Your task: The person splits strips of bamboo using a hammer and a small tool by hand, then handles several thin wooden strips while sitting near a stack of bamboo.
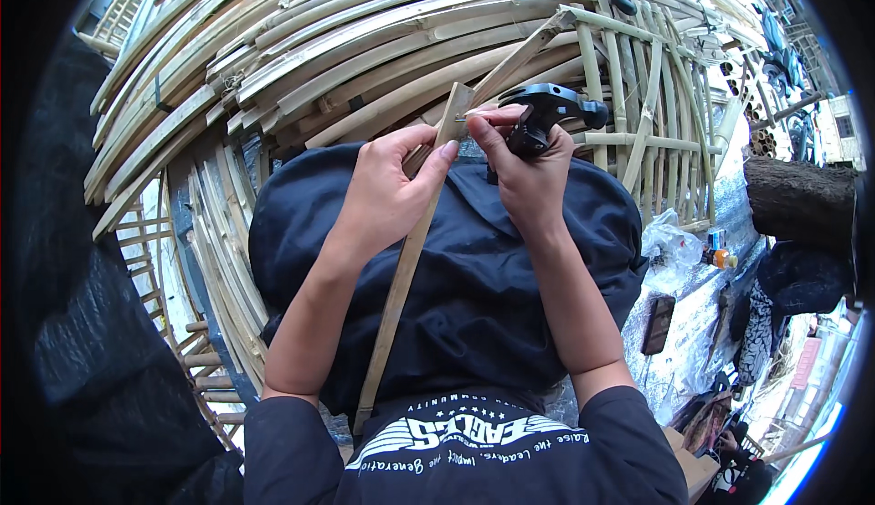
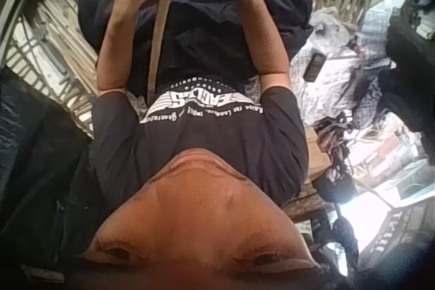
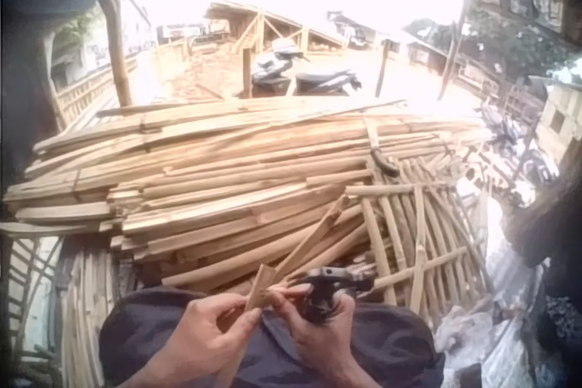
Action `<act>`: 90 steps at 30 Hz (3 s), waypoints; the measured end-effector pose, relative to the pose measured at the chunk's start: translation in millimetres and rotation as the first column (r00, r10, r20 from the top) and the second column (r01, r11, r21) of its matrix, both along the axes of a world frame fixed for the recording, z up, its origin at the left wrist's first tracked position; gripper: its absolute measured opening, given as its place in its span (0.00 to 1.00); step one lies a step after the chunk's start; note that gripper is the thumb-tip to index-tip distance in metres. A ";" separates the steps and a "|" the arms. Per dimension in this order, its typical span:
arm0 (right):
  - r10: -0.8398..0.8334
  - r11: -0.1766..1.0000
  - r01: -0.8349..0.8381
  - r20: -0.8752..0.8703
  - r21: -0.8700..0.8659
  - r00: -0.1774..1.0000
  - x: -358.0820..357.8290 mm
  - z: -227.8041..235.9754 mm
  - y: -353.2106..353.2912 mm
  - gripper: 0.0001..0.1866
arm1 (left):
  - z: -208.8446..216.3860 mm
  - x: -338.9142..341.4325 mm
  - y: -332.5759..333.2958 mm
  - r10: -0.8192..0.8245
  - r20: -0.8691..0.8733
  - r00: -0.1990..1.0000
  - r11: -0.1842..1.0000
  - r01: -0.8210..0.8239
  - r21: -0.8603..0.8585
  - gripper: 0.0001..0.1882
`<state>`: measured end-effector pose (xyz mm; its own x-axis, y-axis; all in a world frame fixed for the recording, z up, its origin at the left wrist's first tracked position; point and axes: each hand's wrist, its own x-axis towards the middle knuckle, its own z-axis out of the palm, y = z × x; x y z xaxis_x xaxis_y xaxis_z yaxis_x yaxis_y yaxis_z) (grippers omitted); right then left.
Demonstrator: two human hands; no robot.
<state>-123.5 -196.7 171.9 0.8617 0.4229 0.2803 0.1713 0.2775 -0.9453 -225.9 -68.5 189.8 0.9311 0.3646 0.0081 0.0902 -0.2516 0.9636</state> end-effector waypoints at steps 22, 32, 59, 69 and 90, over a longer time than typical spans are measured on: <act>-0.042 0.999 0.045 -0.097 0.026 0.994 5.2 -9.5 -5.0 0.02 | -6.2 2.8 -2.2 -0.003 -0.016 1.000 0.999 0.004 0.047 0.12; -0.044 0.999 0.045 -0.045 0.019 0.998 3.7 -11.1 -2.4 0.03 | -5.7 3.0 -2.4 -0.004 -0.040 0.999 0.999 0.006 0.051 0.13; -0.043 0.999 0.044 -0.083 0.017 0.996 5.5 -17.2 -4.3 0.02 | -7.1 6.2 -4.4 -0.001 -0.029 1.000 0.994 0.005 0.112 0.13; -0.083 0.996 0.084 0.033 -0.018 0.996 4.0 -18.7 -6.1 0.04 | -6.2 9.8 -12.1 0.072 0.021 0.997 0.986 -0.075 0.152 0.13; -0.159 0.985 0.160 0.030 -0.058 0.987 0.3 -26.3 -1.8 0.02 | -25.7 16.7 -17.8 0.049 -0.031 0.998 0.998 -0.048 0.037 0.11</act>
